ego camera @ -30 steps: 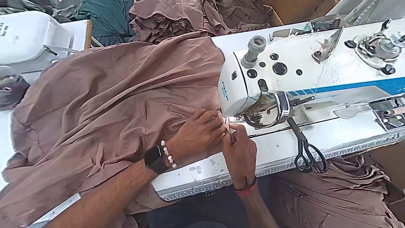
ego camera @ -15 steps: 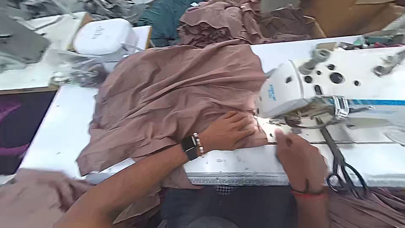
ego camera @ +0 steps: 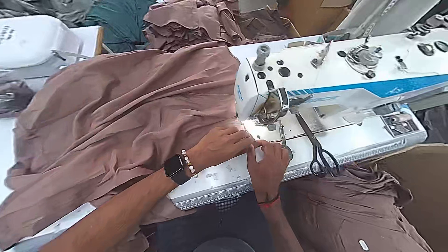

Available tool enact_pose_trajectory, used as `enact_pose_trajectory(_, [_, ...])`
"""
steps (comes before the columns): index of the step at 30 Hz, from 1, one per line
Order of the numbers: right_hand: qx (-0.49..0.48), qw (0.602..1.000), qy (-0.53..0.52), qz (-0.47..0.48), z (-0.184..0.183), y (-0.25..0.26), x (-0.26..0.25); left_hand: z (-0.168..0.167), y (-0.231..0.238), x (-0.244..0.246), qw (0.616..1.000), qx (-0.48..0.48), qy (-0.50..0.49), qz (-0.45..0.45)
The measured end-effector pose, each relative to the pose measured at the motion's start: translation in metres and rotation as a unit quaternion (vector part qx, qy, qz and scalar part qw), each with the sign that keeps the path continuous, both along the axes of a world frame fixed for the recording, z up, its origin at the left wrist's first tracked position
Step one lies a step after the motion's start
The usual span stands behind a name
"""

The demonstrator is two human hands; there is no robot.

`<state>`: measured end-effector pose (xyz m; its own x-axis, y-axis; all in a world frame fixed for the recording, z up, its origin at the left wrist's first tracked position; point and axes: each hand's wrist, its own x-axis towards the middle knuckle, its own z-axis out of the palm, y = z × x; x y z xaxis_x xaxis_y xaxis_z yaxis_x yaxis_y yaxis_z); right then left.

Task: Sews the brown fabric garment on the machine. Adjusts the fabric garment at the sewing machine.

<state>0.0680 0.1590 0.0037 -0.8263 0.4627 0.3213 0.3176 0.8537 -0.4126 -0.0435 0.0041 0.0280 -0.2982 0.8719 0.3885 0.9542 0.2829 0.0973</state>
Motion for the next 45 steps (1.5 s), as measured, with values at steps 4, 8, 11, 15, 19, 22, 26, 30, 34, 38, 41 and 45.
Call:
enact_pose_trajectory(4, [0.0, 1.0, 0.022, -0.005, -0.002, 0.001, 0.001, 0.002, 0.014, -0.006, 1.0, 0.007, 0.009, -0.018])
enact_pose_trajectory(8, [-0.03, 0.999, 0.037, -0.002, -0.005, 0.004, 0.002, -0.001, 0.015, -0.012, 0.999, 0.026, 0.024, -0.039])
enact_pose_trajectory(11, [-0.053, 0.997, 0.057, 0.007, -0.005, 0.005, 0.005, -0.002, 0.015, -0.012, 0.998, 0.025, 0.036, -0.036])
enact_pose_trajectory(15, [-0.028, 0.996, 0.079, 0.039, -0.006, 0.007, 0.009, -0.005, 0.016, -0.009, 0.999, 0.011, 0.03, -0.02])
enact_pose_trajectory(19, [-0.029, 0.993, 0.085, 0.079, -0.005, 0.012, 0.016, -0.01, 0.009, -0.003, 1.0, -0.008, 0.005, -0.019])
enact_pose_trajectory(22, [-0.068, 0.993, 0.084, 0.054, 0.001, 0.016, 0.013, -0.014, 0.002, 0.002, 1.0, -0.01, 0.0, -0.009])
enact_pose_trajectory(26, [-0.107, 0.994, 0.026, 0.02, 0.008, 0.016, 0.003, -0.016, -0.003, 0.006, 0.999, -0.024, 0.019, 0.012])
enact_pose_trajectory(30, [-0.122, 0.992, -0.029, -0.001, 0.014, 0.012, -0.005, -0.018, -0.003, 0.006, 0.999, -0.005, 0.024, 0.026])
enact_pose_trajectory(34, [-0.058, 0.998, -0.022, -0.007, 0.008, 0.004, -0.006, -0.019, -0.005, 0.008, 0.999, -0.002, 0.022, 0.044])
enact_pose_trajectory(38, [0.028, 0.998, 0.041, 0.026, -0.002, 0.0, -0.002, -0.019, -0.005, 0.01, 0.998, -0.005, 0.017, 0.058])
enact_pose_trajectory(41, [0.048, 0.995, 0.055, 0.068, -0.003, 0.0, 0.004, -0.017, -0.004, 0.009, 0.999, -0.009, -0.001, 0.048])
enact_pose_trajectory(45, [-0.016, 0.99, 0.06, 0.124, -0.003, 0.007, 0.015, -0.015, -0.008, 0.007, 0.999, -0.016, -0.01, 0.027])
